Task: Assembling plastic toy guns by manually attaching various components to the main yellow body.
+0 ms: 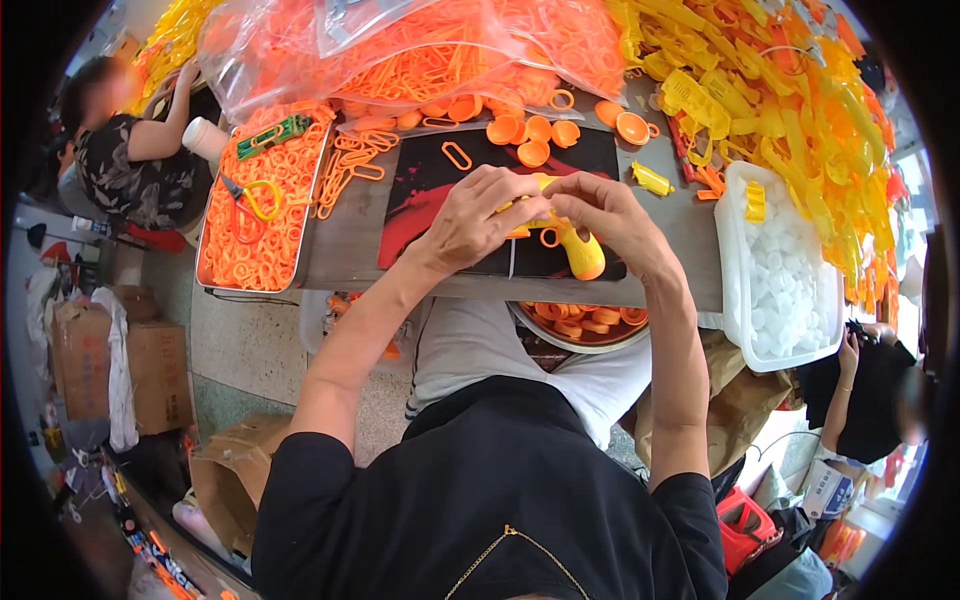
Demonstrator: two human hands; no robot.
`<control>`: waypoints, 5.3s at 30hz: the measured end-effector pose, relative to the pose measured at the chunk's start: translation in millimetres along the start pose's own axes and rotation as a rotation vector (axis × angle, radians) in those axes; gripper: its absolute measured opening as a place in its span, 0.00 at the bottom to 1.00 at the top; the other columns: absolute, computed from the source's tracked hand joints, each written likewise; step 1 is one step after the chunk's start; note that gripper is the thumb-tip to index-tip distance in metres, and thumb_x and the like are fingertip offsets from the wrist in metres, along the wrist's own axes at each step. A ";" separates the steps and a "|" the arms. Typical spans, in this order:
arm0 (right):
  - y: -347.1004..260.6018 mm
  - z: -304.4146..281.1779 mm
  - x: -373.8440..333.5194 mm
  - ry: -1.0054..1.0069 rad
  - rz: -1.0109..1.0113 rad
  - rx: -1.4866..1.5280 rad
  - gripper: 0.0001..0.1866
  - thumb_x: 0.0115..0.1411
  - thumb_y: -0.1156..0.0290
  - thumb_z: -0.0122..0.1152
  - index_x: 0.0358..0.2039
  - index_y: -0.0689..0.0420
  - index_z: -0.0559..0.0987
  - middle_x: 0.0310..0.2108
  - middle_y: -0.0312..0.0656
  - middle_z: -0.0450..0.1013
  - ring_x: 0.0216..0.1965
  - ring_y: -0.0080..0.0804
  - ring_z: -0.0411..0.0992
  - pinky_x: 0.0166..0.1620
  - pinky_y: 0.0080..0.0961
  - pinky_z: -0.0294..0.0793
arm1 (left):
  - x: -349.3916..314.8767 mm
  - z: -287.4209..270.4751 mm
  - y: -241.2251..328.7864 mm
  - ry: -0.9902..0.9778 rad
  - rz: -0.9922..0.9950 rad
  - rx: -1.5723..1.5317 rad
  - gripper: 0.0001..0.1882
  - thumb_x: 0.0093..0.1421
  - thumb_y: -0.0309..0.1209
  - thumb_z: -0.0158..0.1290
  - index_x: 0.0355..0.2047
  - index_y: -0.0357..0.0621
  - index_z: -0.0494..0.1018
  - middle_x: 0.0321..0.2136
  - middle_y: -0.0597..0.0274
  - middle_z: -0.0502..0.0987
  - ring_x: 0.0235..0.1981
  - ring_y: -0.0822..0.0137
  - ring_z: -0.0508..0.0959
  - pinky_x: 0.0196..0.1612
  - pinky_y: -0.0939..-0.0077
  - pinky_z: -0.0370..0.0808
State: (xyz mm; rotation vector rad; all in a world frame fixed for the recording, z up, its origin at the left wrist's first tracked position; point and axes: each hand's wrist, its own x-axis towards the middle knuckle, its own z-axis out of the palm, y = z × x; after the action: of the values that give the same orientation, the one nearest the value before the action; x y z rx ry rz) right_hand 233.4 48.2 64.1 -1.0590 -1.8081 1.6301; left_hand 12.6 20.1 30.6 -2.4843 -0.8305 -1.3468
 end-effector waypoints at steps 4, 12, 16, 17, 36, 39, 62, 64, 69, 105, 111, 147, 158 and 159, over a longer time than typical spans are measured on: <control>-3.9 7.1 -9.4 0.056 -0.016 -0.077 0.17 0.69 0.59 0.58 0.47 0.61 0.80 0.32 0.31 0.74 0.35 0.17 0.67 0.38 0.19 0.69 | -13.9 4.5 -5.2 0.170 0.077 0.032 0.13 0.50 0.25 0.67 0.37 0.44 0.79 0.37 0.62 0.74 0.31 0.62 0.77 0.31 0.71 0.76; 14.4 -2.7 -3.4 0.188 -0.155 0.022 0.11 0.68 0.65 0.60 0.37 0.62 0.78 0.28 0.30 0.72 0.30 0.15 0.66 0.34 0.17 0.66 | -7.9 -3.1 -6.7 0.030 0.028 -0.048 0.15 0.57 0.29 0.64 0.44 0.43 0.78 0.42 0.60 0.76 0.37 0.58 0.78 0.40 0.63 0.77; 11.8 -3.6 5.0 0.356 -0.159 -0.306 0.08 0.62 0.71 0.63 0.34 0.64 0.78 0.22 0.34 0.72 0.25 0.18 0.67 0.31 0.21 0.68 | -8.4 11.7 -22.4 -0.147 -0.460 -0.134 0.16 0.67 0.38 0.53 0.47 0.39 0.76 0.43 0.53 0.79 0.44 0.53 0.78 0.50 0.62 0.73; 18.0 -2.2 7.0 0.375 -0.172 -0.332 0.08 0.62 0.71 0.63 0.34 0.64 0.78 0.22 0.36 0.73 0.25 0.19 0.68 0.31 0.21 0.69 | -10.1 17.9 -25.3 -0.247 -0.624 -0.296 0.17 0.68 0.39 0.52 0.48 0.38 0.76 0.43 0.52 0.79 0.45 0.52 0.78 0.50 0.62 0.73; 56.0 32.7 12.1 0.524 -0.485 -0.722 0.14 0.63 0.71 0.60 0.50 0.56 0.80 0.51 0.44 0.72 0.55 0.43 0.69 0.58 0.39 0.63 | -4.9 21.5 -39.1 -0.379 -0.787 -0.575 0.18 0.66 0.34 0.58 0.51 0.36 0.75 0.44 0.57 0.80 0.44 0.68 0.79 0.49 0.73 0.75; 58.0 37.9 10.3 0.523 -0.487 -0.755 0.15 0.65 0.71 0.57 0.52 0.57 0.79 0.52 0.43 0.72 0.55 0.43 0.68 0.58 0.40 0.63 | 8.9 -15.9 -68.6 -0.030 -0.817 -0.203 0.11 0.67 0.31 0.56 0.45 0.39 0.80 0.39 0.57 0.82 0.38 0.67 0.81 0.41 0.72 0.77; 57.3 38.5 10.1 0.534 -0.486 -0.753 0.14 0.67 0.72 0.55 0.51 0.58 0.79 0.51 0.43 0.73 0.54 0.43 0.69 0.57 0.39 0.64 | 71.1 -72.3 -209.0 -0.124 -0.354 1.075 0.13 0.56 0.33 0.63 0.42 0.58 0.84 0.63 0.58 0.64 0.65 0.53 0.60 0.61 0.50 0.60; 56.0 39.1 10.5 0.530 -0.486 -0.749 0.14 0.67 0.72 0.55 0.51 0.58 0.79 0.51 0.43 0.73 0.54 0.43 0.69 0.57 0.39 0.64 | 68.1 -79.1 -211.1 -0.146 -0.384 1.076 0.14 0.54 0.36 0.65 0.42 0.59 0.84 0.64 0.58 0.63 0.65 0.53 0.59 0.62 0.49 0.59; 55.6 38.2 10.6 0.533 -0.498 -0.740 0.13 0.67 0.72 0.55 0.50 0.58 0.79 0.50 0.43 0.73 0.54 0.43 0.69 0.57 0.39 0.64 | 58.3 -90.3 -217.2 -0.203 -0.396 1.061 0.22 0.52 0.45 0.67 0.47 0.58 0.82 0.65 0.58 0.62 0.67 0.53 0.58 0.63 0.50 0.56; 58.5 38.1 8.2 0.514 -0.466 -0.731 0.14 0.66 0.72 0.56 0.52 0.57 0.78 0.53 0.45 0.71 0.57 0.44 0.67 0.59 0.41 0.62 | 80.9 -82.9 -166.2 0.043 -0.126 0.900 0.05 0.56 0.32 0.62 0.33 0.49 0.83 0.55 0.63 0.75 0.57 0.61 0.71 0.59 0.60 0.66; 45.5 24.9 15.6 0.602 -0.471 -0.537 0.13 0.67 0.74 0.56 0.50 0.59 0.79 0.50 0.46 0.75 0.54 0.42 0.71 0.58 0.35 0.66 | 72.6 -30.5 -69.8 0.148 -1.178 -0.741 0.10 0.61 0.36 0.64 0.40 0.47 0.84 0.34 0.71 0.81 0.34 0.79 0.77 0.40 0.84 0.69; 47.9 -5.5 -16.1 0.478 -0.136 0.347 0.06 0.65 0.70 0.64 0.37 0.59 0.79 0.33 0.27 0.71 0.36 0.13 0.66 0.41 0.13 0.66 | 32.2 17.3 -10.3 -0.289 -0.746 -0.516 0.08 0.61 0.31 0.62 0.35 0.38 0.80 0.49 0.58 0.75 0.51 0.64 0.75 0.55 0.71 0.73; 63.8 -29.9 -39.1 0.587 -0.075 0.306 0.06 0.63 0.68 0.66 0.34 0.55 0.78 0.32 0.25 0.68 0.35 0.13 0.62 0.45 0.16 0.58 | 5.4 14.5 -2.9 -0.319 -0.499 -0.124 0.13 0.55 0.36 0.65 0.38 0.45 0.79 0.39 0.63 0.80 0.43 0.62 0.77 0.51 0.65 0.67; 67.2 -32.3 -39.6 0.592 -0.057 0.275 0.06 0.63 0.68 0.66 0.33 0.55 0.79 0.32 0.25 0.68 0.36 0.13 0.62 0.45 0.16 0.58 | 4.8 16.2 -1.3 -0.308 -0.503 -0.115 0.12 0.55 0.36 0.65 0.37 0.46 0.79 0.39 0.66 0.80 0.42 0.63 0.77 0.50 0.66 0.66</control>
State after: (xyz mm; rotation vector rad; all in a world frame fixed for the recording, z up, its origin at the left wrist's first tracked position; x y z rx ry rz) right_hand 296.8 35.3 9.9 -1.1877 -1.1816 1.2977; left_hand 25.4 29.9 25.2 -2.7275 -1.5728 -1.1750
